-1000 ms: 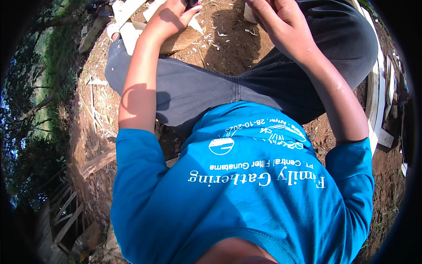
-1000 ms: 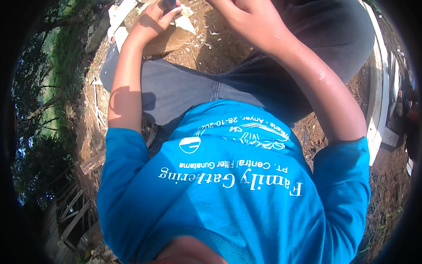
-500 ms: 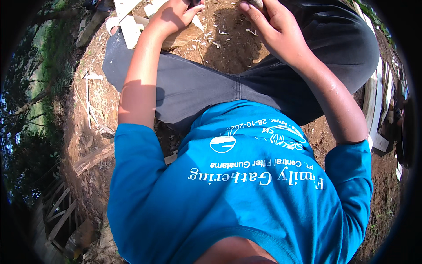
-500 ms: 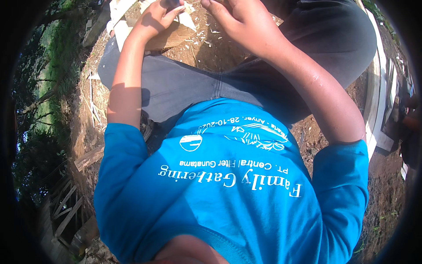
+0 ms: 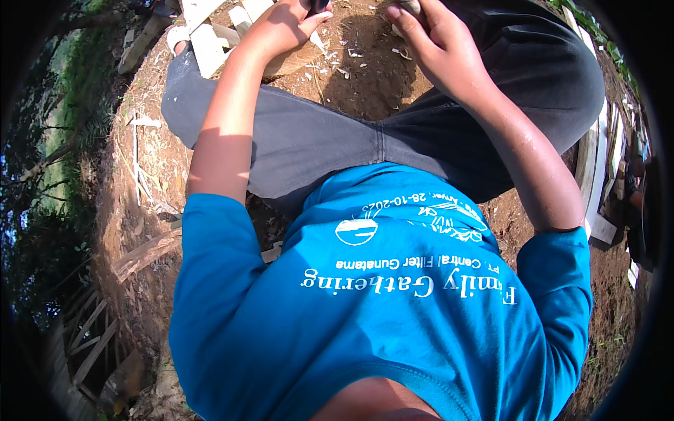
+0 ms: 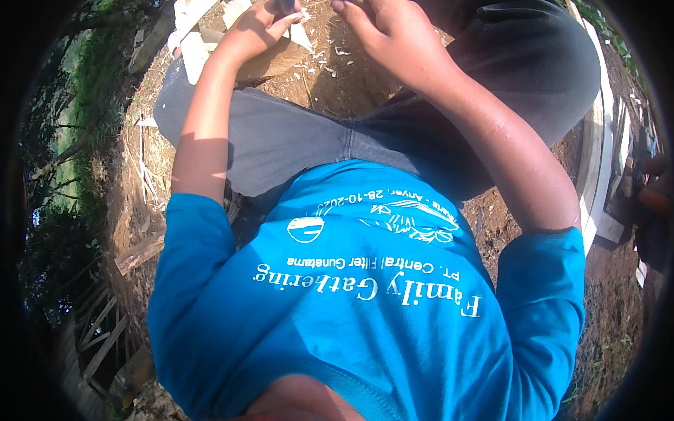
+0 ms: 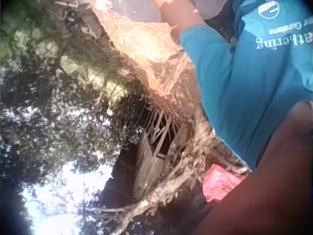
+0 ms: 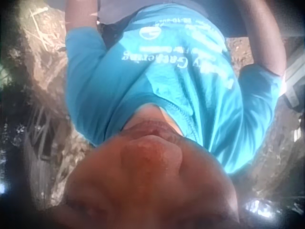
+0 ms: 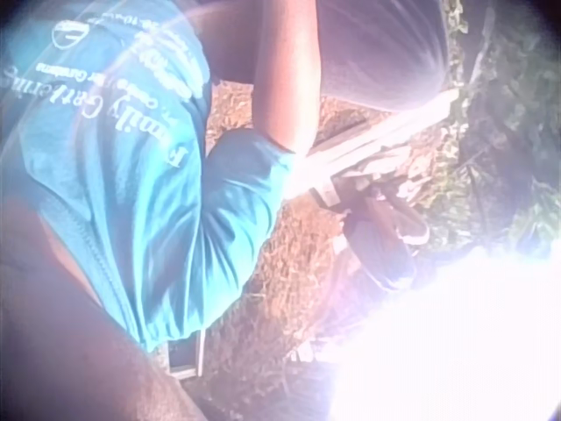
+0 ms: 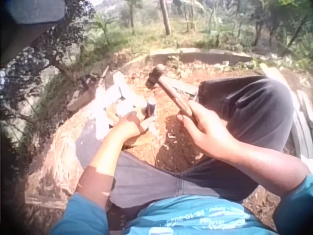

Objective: The person holds a chisel against a wooden block and strikes it repeatedly with a hammer to shape the wood.

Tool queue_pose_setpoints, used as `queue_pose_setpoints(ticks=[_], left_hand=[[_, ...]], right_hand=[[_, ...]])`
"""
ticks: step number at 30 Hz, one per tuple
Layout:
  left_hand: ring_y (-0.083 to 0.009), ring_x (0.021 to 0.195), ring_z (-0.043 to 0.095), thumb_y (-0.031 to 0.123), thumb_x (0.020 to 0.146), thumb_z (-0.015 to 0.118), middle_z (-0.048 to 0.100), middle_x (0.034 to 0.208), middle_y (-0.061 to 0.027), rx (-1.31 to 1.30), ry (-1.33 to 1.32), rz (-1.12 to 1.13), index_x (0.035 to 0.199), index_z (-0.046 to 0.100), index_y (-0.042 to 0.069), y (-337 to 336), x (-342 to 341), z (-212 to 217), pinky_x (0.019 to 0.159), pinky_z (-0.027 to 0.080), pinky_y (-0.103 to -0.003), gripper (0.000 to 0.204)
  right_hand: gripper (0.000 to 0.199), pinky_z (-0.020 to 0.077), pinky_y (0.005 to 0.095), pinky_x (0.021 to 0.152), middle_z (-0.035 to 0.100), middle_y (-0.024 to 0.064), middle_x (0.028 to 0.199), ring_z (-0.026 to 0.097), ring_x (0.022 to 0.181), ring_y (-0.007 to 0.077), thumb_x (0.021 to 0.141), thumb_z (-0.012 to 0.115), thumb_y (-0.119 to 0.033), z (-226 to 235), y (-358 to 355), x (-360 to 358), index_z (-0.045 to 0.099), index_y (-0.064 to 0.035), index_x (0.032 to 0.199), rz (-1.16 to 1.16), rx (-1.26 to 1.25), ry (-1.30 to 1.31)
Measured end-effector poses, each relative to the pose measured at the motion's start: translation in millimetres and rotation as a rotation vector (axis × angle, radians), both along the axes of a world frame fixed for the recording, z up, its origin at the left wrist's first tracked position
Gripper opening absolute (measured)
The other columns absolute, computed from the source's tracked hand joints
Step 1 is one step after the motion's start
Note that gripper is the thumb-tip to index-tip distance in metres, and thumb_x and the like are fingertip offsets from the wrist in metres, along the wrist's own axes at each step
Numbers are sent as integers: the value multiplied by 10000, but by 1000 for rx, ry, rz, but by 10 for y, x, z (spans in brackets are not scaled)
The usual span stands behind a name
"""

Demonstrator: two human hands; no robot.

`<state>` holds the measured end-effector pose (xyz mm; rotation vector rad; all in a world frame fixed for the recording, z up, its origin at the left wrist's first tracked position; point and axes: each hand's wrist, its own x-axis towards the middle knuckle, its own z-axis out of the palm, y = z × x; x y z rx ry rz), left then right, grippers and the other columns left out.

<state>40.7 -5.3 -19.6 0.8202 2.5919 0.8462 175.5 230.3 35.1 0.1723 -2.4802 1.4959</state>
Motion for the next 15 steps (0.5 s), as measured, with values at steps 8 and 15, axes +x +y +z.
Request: queue_pose_setpoints(ticks=[8,15], left_hand=[[-346,966,677,339,998,680,721,1004,-191,-10,-28,48,1178,663,23,0,-7,149,873,520,-442,364],[-371,896,672,278,989,671,692,964,-227,-50,160,-170,1077,649,0,151,-63,224,803,522,-441,293]], right_hand=[[255,483,321,780,634,63,916,542,837,141,1040,618,-171,21,22,-73,622,9,1219,33,-174,-55],[285,476,293,799,590,28,909,523,851,116,1042,613,-159,18,13,-28,604,11,1271,49,-414,67]])
